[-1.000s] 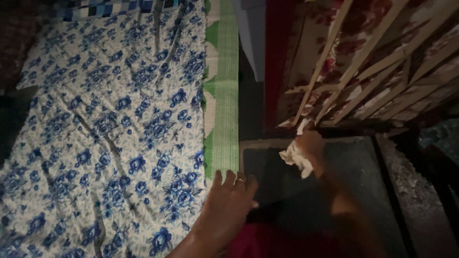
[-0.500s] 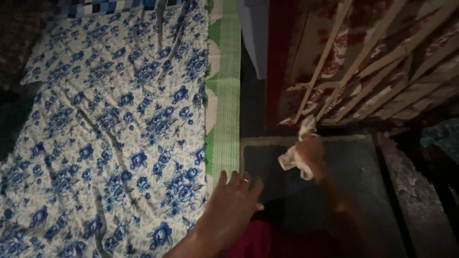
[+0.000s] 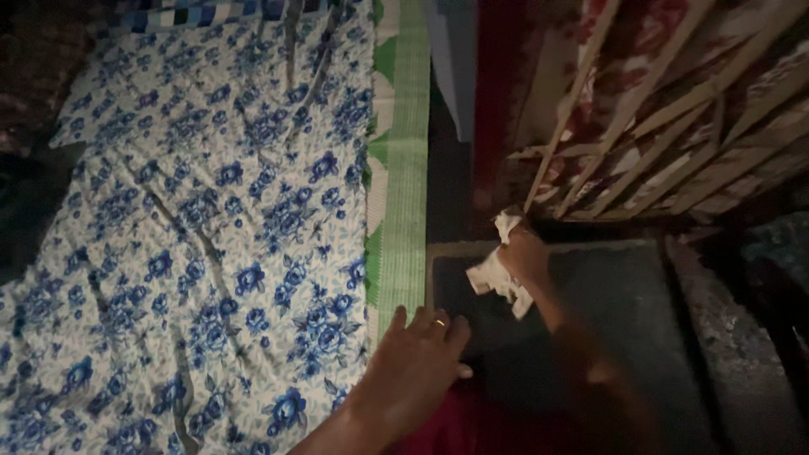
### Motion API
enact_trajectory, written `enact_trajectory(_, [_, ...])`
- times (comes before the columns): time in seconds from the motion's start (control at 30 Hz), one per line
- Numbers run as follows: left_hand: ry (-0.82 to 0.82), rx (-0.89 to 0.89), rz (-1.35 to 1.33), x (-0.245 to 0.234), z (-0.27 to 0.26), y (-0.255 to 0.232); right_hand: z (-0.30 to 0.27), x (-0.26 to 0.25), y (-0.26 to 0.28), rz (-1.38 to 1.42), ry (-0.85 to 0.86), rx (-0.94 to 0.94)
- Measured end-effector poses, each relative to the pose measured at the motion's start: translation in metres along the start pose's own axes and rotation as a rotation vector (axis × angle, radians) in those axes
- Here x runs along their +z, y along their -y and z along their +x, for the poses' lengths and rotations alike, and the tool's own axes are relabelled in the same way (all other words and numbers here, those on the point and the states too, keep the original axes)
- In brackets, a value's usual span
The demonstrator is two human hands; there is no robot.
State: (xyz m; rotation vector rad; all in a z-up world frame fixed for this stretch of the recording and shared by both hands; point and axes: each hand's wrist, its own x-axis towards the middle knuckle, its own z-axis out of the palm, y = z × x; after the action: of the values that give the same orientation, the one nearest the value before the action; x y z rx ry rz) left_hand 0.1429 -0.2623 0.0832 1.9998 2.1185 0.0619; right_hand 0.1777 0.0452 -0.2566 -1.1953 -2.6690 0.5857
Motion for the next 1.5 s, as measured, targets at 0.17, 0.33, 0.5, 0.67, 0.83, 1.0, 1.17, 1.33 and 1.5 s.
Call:
enact_trajectory(0.17, [0.097,-0.049,-0.091,-0.006,0.001,-0.005,0.031,0.021,-0.001,0.021,0.201,0.063])
enact_trajectory(0.33, [0.128,-0.014,-0.071,-0.006,0.004,-0.007,0.031,0.073,-0.018,-0.145,-0.09,-0.234])
enact_trajectory(0.5, [0.102,-0.008,-0.024,-0.001,0.003,-0.007,-0.004,0.071,-0.056,0.617,0.328,0.11])
enact_trajectory(0.67, [0.058,0.004,-0.028,0.0,0.008,-0.011,-0.024,-0.015,-0.037,1.135,-0.226,-0.124])
enact_trajectory(0.83, [0.098,0.011,-0.048,0.003,0.011,-0.015,-0.023,-0.156,0.038,0.918,-0.869,-0.351])
enact_trajectory(1.0, [0.101,0.018,-0.069,0.001,0.014,-0.015,0.036,-0.239,0.104,0.406,-0.786,-0.173])
enact_trajectory(1.17, [0.117,0.021,-0.07,0.007,0.013,-0.011,0.04,-0.208,0.105,0.168,-1.09,-0.467])
enact_trajectory(1.33, [0.145,0.021,-0.112,0.007,0.012,-0.011,0.027,-0.162,0.071,0.163,-0.994,-0.463])
enact_trajectory(1.5, [0.103,0.061,-0.094,0.008,0.004,-0.015,0.016,-0.123,0.063,0.127,-0.863,-0.419])
